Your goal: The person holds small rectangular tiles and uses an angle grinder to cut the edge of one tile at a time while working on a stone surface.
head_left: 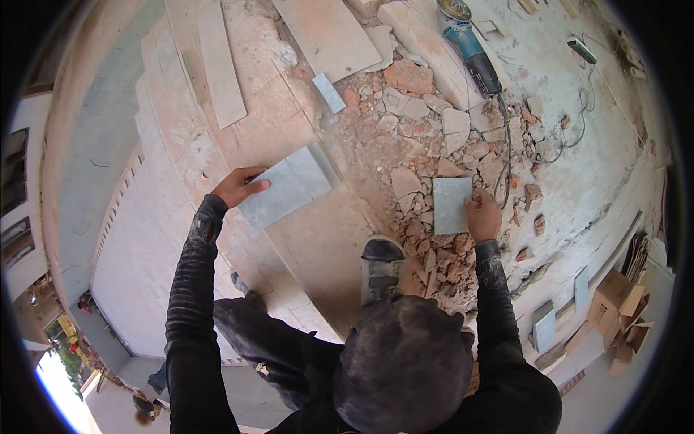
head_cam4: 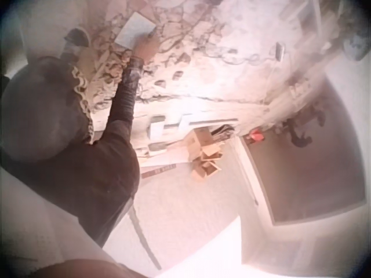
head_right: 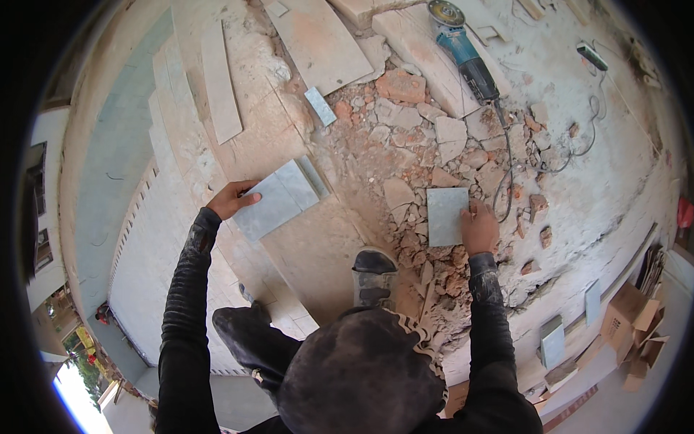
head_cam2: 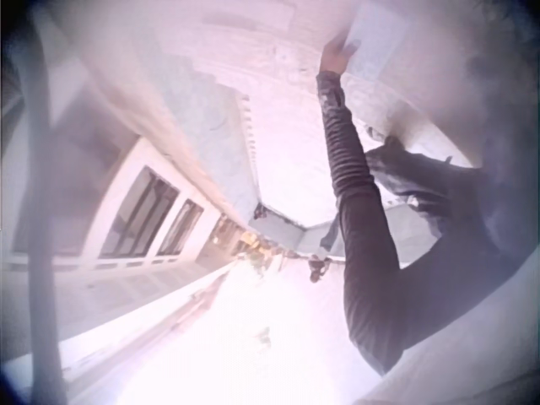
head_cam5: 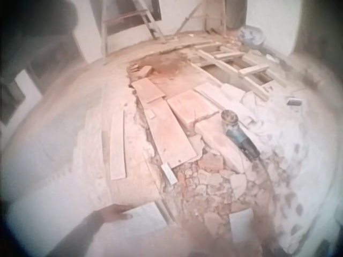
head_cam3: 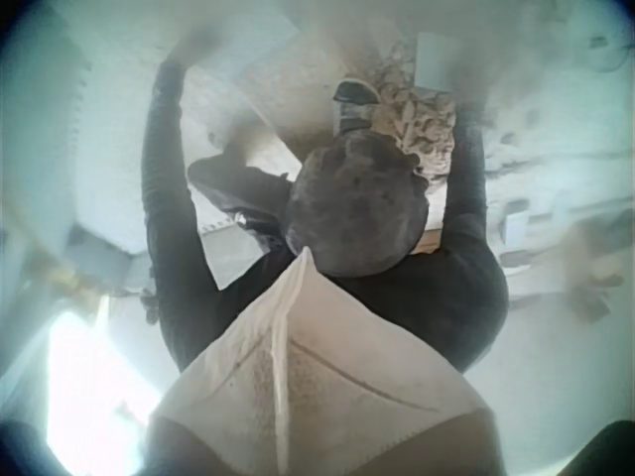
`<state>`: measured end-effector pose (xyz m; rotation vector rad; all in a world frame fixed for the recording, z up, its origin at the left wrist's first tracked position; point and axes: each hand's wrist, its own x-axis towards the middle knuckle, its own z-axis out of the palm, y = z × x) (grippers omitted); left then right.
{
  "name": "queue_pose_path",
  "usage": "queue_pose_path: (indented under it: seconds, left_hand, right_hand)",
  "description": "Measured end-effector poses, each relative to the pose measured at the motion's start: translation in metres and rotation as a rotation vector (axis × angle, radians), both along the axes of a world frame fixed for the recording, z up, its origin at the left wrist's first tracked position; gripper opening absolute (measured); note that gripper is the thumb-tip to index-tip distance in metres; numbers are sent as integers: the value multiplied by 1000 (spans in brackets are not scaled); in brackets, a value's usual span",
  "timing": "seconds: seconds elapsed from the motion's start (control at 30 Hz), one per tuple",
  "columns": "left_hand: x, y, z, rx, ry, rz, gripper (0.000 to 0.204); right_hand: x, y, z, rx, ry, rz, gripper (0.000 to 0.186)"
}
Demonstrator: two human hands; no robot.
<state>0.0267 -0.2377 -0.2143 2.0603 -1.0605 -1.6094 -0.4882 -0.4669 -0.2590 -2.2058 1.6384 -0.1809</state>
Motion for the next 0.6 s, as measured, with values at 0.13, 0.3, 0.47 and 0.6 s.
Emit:
queue_pose_path:
  seconds: [0.13,0.3,0.47,0.6]
  left_hand:
    - [-9,5,-4,-18,-39,66,54]
    - [-20,3,5,15,86,95,54]
    - [-51,33,-7,26,211,234,51]
    - [-88,44,5,23,255,251,49]
  right_hand:
    - [100,23,12,327,-528,199,23]
    - [240,40,0,524,-817,347,28]
    - [268,58,1,553,-576,423,37]
    - [230,82,15,565,-499,392,43]
